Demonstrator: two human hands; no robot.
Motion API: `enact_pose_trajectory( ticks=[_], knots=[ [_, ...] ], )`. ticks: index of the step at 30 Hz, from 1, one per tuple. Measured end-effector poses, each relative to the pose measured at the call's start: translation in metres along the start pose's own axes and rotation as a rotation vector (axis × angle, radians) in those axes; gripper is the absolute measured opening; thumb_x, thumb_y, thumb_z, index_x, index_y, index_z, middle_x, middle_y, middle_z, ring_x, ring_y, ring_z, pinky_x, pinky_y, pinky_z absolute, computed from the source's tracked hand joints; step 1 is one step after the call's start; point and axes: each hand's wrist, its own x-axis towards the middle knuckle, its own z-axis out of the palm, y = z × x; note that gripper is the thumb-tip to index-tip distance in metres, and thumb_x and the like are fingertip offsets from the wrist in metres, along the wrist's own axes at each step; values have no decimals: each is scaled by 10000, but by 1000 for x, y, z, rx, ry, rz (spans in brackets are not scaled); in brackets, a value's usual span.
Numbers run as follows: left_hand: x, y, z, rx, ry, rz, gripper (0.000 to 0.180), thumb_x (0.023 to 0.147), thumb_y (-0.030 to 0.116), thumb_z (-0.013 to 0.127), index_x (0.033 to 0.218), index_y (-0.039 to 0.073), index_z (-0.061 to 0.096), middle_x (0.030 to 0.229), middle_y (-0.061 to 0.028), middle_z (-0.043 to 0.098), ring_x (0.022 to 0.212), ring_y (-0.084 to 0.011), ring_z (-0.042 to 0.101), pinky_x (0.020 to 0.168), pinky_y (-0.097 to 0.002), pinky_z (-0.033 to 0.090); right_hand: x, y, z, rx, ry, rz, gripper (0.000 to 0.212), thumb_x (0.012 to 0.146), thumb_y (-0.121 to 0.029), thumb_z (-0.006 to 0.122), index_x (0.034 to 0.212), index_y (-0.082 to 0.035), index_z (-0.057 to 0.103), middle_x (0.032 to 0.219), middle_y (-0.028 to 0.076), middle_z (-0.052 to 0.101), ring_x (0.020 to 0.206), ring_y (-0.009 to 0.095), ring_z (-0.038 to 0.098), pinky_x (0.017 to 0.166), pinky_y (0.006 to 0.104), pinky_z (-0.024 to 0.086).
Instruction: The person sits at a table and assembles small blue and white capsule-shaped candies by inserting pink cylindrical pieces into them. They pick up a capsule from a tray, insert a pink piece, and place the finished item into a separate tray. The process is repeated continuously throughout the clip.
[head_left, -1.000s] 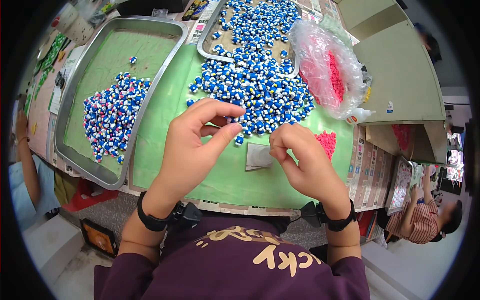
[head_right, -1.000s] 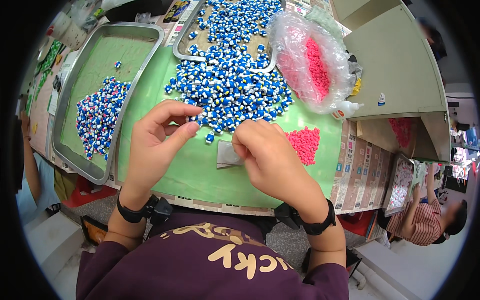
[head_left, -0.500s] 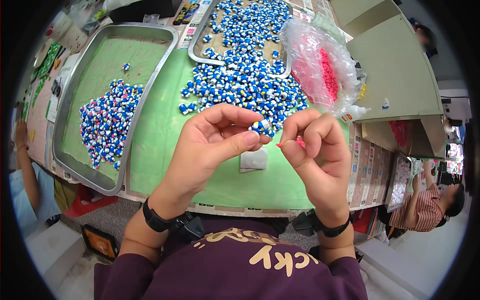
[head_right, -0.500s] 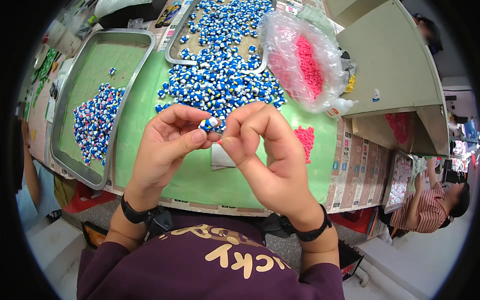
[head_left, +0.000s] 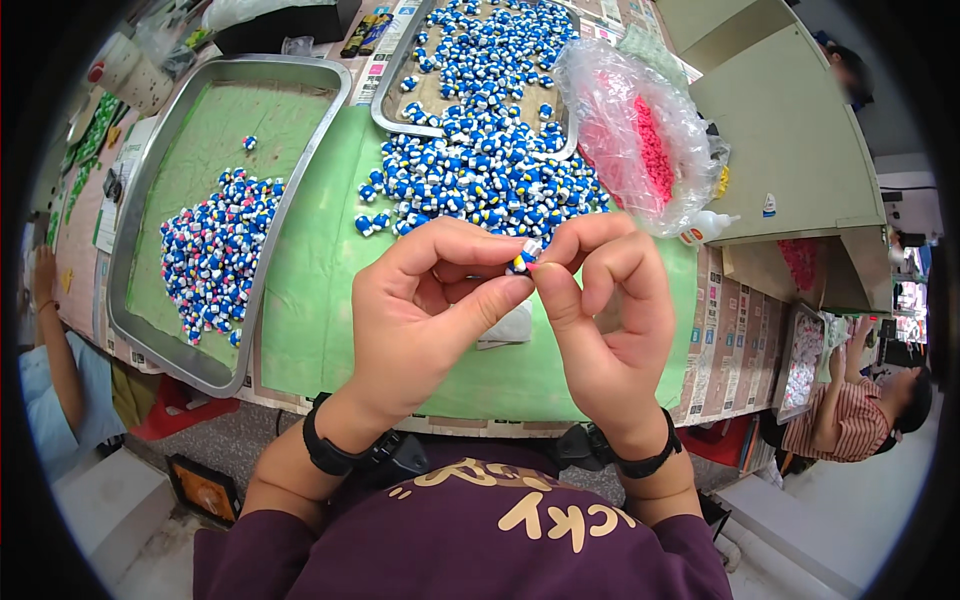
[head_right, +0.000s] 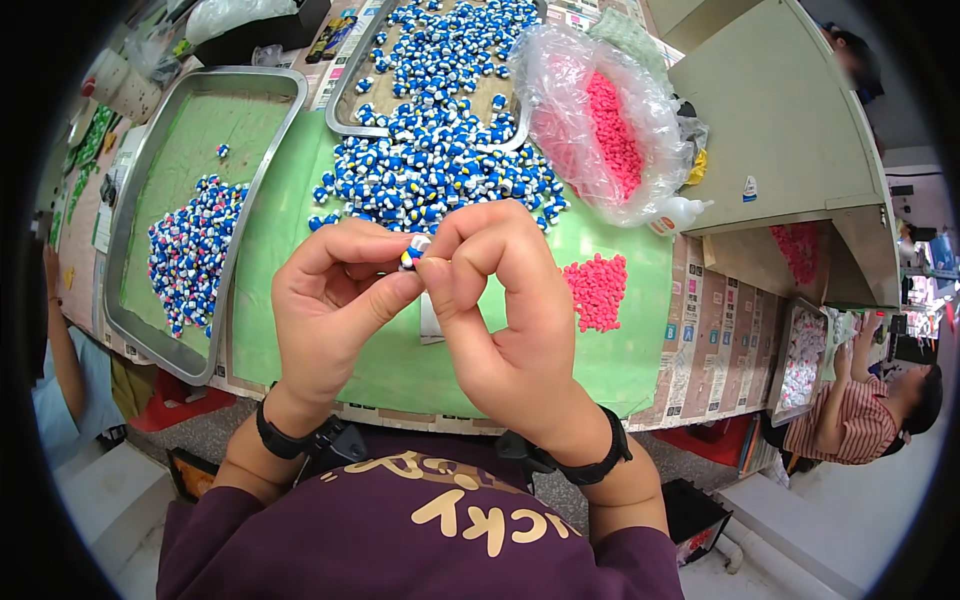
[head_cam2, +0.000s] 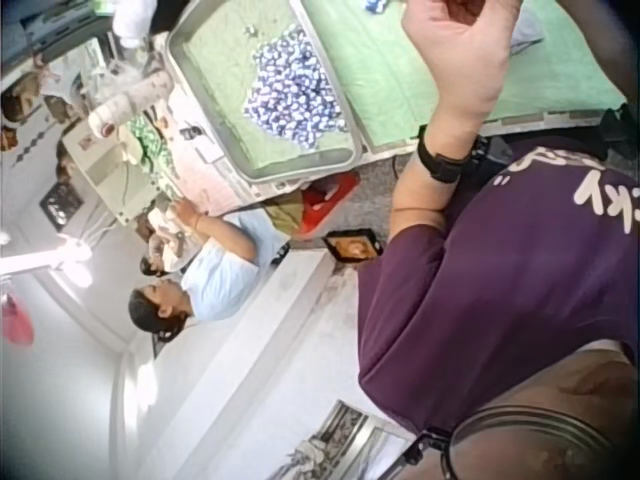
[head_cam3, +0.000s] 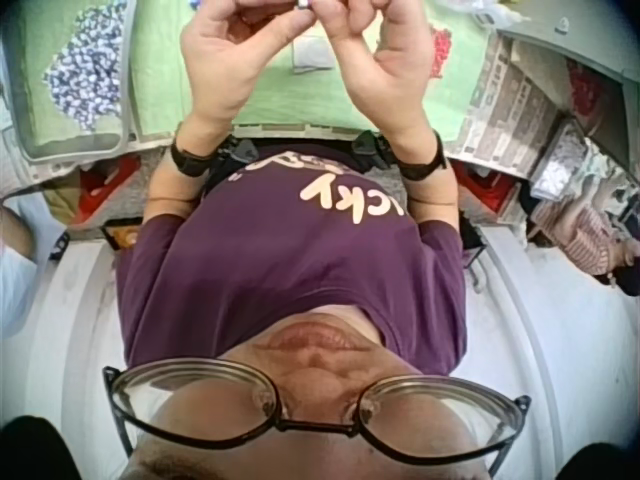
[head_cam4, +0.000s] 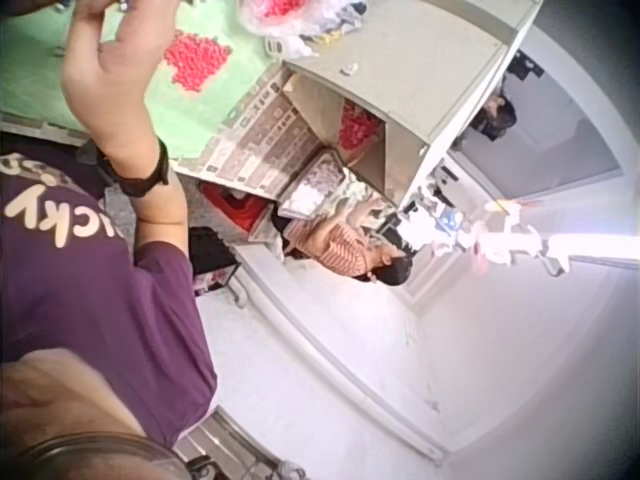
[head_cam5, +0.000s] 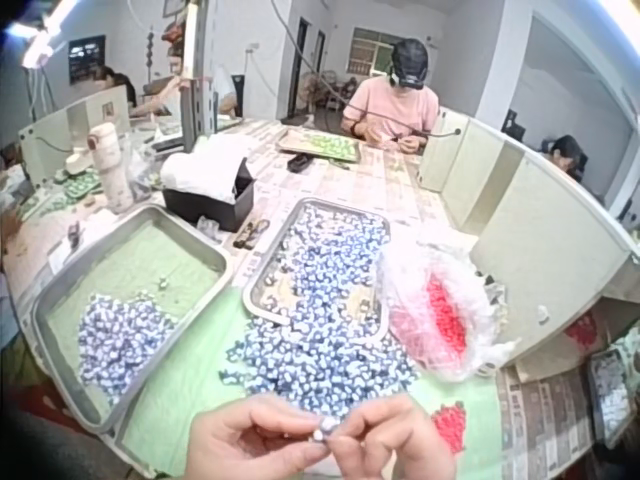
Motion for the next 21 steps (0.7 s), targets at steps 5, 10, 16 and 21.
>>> enact_pose_trajectory(
  ticks=[5, 10, 16, 21],
  knots=[
    [-2, 2, 0, 58, -10, 32, 222, 820, -101, 675, 1029, -32, 639, 1004, -91, 628, 928, -134, 641, 806, -249, 551, -1, -1, 1, -27, 15, -39, 203, 868, 69, 604, 799, -46, 452, 896, 98, 531, 725, 135, 484, 651, 256, 406],
    [-2, 2, 3, 242, 23, 187, 240, 778, -111, 709, 1001, -38, 663, 1013, -121, 643, 911, -152, 651, 736, -246, 574, 1, 0, -1, -84, -4, -29, 225, 861, 71, 613, 813, -53, 431, 893, 80, 482, 758, 130, 461, 672, 251, 399],
    [-3, 3, -2, 302, -6, 276, 240, 732, -108, 750, 949, -34, 679, 965, -134, 657, 844, -151, 660, 693, -237, 575, -3, 1, -4, 160, -45, 168, 286, 828, 70, 652, 870, -71, 406, 920, 44, 431, 797, 117, 446, 757, 253, 401],
    [-3, 19, -28, 472, 12, 339, 198, 756, -116, 716, 914, -14, 656, 952, -124, 659, 808, -135, 647, 675, -222, 548, 2, 2, -31, 243, -136, 267, 337, 787, 90, 681, 879, -92, 413, 927, 35, 451, 861, 116, 472, 799, 254, 409]
  ],
)
